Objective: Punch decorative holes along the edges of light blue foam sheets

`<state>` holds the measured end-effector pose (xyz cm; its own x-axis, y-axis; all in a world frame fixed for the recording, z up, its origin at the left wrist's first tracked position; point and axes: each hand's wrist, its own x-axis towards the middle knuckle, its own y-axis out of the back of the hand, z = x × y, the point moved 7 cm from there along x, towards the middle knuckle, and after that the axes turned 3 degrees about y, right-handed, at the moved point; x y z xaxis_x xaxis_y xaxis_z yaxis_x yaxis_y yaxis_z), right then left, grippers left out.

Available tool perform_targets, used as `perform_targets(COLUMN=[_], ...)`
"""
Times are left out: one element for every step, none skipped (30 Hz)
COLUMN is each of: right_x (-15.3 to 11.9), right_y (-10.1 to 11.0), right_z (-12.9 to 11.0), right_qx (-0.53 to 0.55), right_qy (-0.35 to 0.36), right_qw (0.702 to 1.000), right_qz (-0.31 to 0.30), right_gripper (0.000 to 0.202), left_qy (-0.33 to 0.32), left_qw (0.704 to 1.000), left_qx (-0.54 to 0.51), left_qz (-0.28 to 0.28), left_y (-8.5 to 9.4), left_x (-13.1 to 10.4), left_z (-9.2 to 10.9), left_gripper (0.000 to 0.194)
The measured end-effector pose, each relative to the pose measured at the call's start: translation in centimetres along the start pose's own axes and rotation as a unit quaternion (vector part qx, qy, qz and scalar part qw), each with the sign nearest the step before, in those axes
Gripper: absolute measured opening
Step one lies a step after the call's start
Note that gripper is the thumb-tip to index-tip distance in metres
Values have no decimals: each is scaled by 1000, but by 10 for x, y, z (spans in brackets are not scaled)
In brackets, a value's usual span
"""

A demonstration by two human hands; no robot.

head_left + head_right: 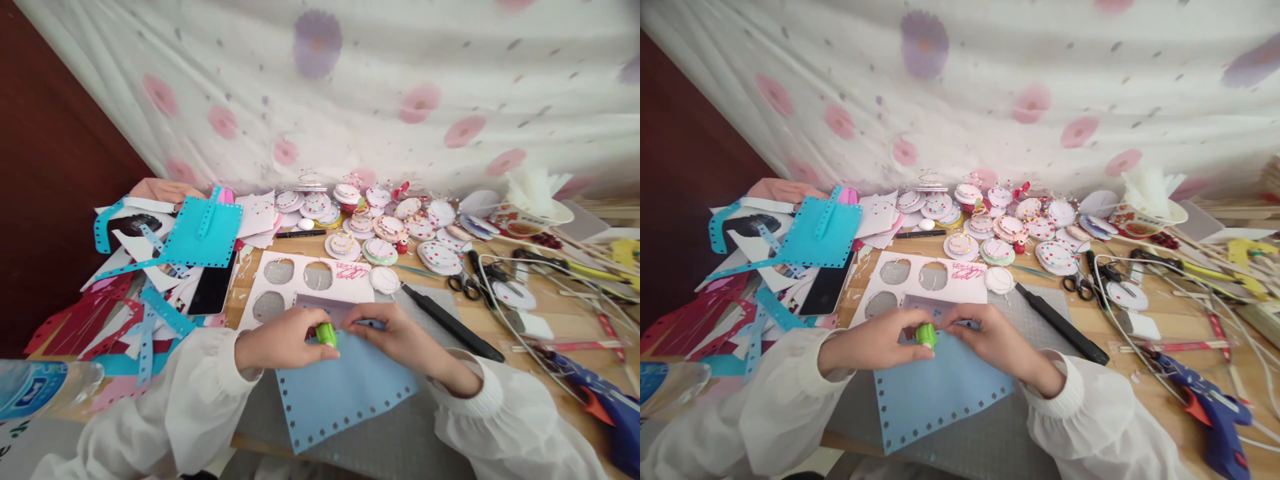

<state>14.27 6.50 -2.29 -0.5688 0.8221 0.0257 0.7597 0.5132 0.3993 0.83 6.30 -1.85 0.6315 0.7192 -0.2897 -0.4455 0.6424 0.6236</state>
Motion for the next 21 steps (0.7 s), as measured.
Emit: perform_targets(right_x=[0,0,0,0,0,0,0,-1,-1,-1,-2,-2,-3,-3,-2,-2,0,1,4,6,8], right_y=[1,2,3,3,4,5,5,6,6,6,6,6,6,6,7,7,6,4,0,-4,-9], right_z=[0,0,0,1,1,2,3,4,4,4,2,0,-3,-7,-11,-15,-20,-24,-27,-27,-26], right_qx=[-2,-5,-7,-8,-9,-10,-11,-12,-16,-24,-37,-58,-91,-134,-180,-225,-262,-286,-295,-295,-289], right_qy=[2,4,3,2,0,0,0,1,4,10,16,21,26,30,33,38,45,53,60,62,57], right_qw=[1000,1000,1000,1000,1000,1000,1000,1000,1000,1000,999,998,995,990,983,973,963,955,951,949,948], right_qz=[2,5,10,15,19,23,25,26,23,18,8,-3,-14,-24,-30,-35,-42,-55,-73,-95,-117], right_gripper=[15,15,15,15,14,14,13,13,13,13,13,13,15,20,29,40,53,64,71,74,73], left_qy=[3,6,7,8,9,10,13,15,18,21,23,25,26,26,26,24,22,18,15,11,7], left_qw=[1000,1000,999,999,998,998,997,996,996,995,995,994,993,992,992,991,990,990,989,988,986], left_qx=[8,17,26,34,43,51,60,69,78,86,94,103,111,119,125,131,136,141,148,156,164], left_qz=[4,12,21,30,39,45,48,48,46,43,38,33,28,23,19,16,13,12,12,10,9], left_y=[0,0,0,0,0,0,0,-1,-1,-2,-2,-3,-3,-3,-4,-4,-4,-5,-5,-5,-5], left_x=[0,1,1,1,2,2,3,3,4,4,5,6,6,7,8,9,9,10,11,11,12], left_z=[1,2,3,4,5,6,6,7,6,6,6,5,5,5,6,7,8,10,11,13,14], left_gripper=[26,25,24,24,23,23,22,22,21,20,20,20,19,19,18,17,16,16,16,17,18])
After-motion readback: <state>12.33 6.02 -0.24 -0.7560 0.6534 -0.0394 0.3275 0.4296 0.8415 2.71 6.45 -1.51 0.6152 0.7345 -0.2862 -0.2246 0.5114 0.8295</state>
